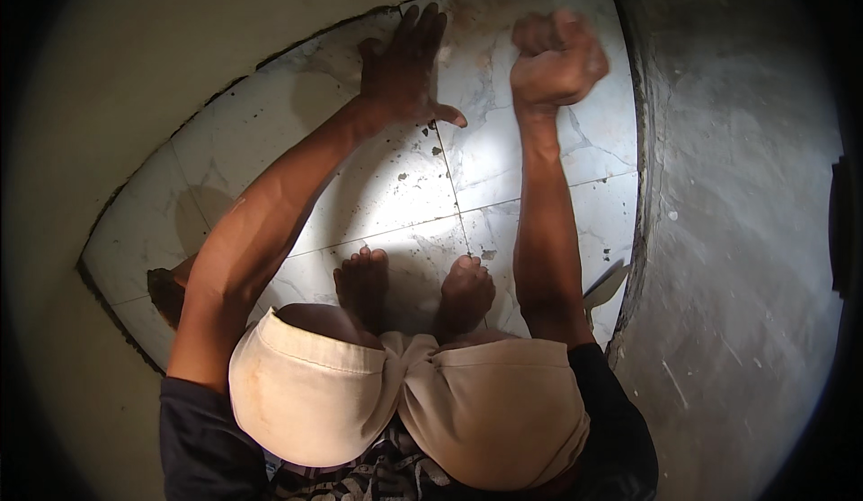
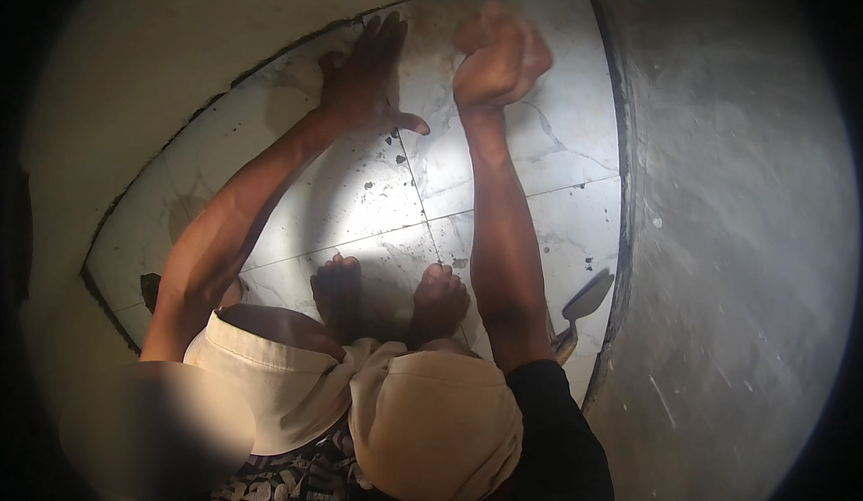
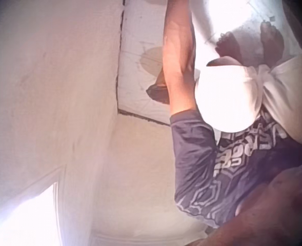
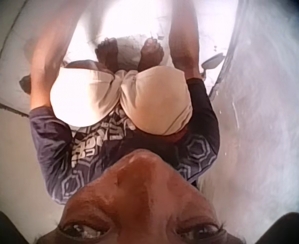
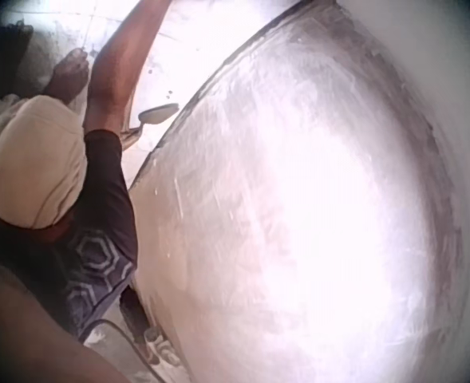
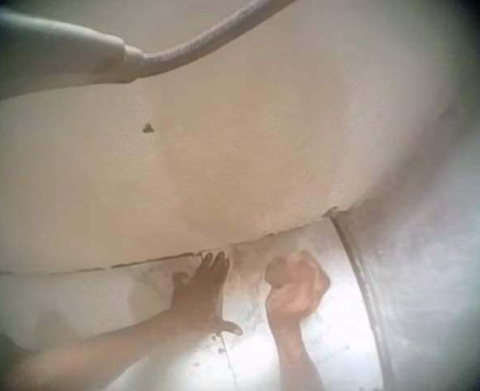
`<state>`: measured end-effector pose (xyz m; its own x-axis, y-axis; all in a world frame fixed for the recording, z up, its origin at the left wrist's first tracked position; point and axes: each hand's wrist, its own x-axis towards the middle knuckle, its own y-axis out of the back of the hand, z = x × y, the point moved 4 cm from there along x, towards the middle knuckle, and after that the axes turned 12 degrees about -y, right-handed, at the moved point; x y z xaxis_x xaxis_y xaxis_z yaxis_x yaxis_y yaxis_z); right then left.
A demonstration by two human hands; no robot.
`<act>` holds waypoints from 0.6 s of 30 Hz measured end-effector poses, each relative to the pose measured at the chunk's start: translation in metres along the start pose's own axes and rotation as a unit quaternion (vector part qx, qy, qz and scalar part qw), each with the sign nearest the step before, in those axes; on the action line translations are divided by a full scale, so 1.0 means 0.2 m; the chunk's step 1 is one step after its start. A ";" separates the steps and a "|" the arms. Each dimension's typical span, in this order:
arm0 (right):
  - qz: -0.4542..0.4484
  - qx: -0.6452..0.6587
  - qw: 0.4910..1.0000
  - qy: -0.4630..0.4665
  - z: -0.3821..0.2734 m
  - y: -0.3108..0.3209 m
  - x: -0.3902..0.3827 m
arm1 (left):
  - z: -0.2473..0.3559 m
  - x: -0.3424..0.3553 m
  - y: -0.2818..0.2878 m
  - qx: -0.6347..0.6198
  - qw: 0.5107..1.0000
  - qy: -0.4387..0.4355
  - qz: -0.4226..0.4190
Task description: The person spreads cement on the floor using a trowel, places a white tile, and taps it with a wooden stick to level it. The person repeats this process for multiple tiles, ensuring they are aligned and secure.
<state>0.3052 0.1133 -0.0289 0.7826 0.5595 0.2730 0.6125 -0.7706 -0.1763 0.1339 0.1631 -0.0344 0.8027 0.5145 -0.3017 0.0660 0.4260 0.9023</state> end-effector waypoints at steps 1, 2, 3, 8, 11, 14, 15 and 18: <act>-0.048 0.068 0.995 -0.047 -0.12 -0.07 0.07 | -0.02 -0.01 0.00 0.000 1.000 0.010 0.004; -0.095 0.135 0.982 -0.091 -0.19 -0.11 0.11 | -0.02 -0.03 0.02 0.002 1.000 0.011 0.002; -0.064 -0.065 0.988 0.124 0.04 -0.05 0.11 | 0.03 0.01 0.03 -0.001 1.000 -0.005 0.003; -0.037 -0.230 0.972 0.006 0.35 -0.04 -0.01 | 0.05 0.01 0.00 -0.010 0.999 0.002 -0.037; -0.021 -0.077 0.995 -0.061 0.11 -0.06 0.12 | 0.00 0.01 0.03 -0.007 0.999 0.012 -0.031; 0.027 -0.173 0.984 -0.010 0.22 0.10 0.19 | 0.05 0.03 0.06 0.006 0.999 0.000 -0.036; 0.050 -0.243 0.969 0.010 0.31 0.16 0.17 | 0.07 0.03 0.05 0.017 0.998 0.001 -0.056; 0.039 -0.168 0.984 -0.041 0.39 0.16 0.16 | 0.10 0.08 0.06 0.067 0.993 0.009 -0.094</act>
<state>0.3588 0.1300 -0.0992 0.8400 0.5073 0.1922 0.4900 -0.8616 0.1328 0.1602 0.1615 -0.0229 0.7587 0.4485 -0.4725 0.2931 0.4127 0.8624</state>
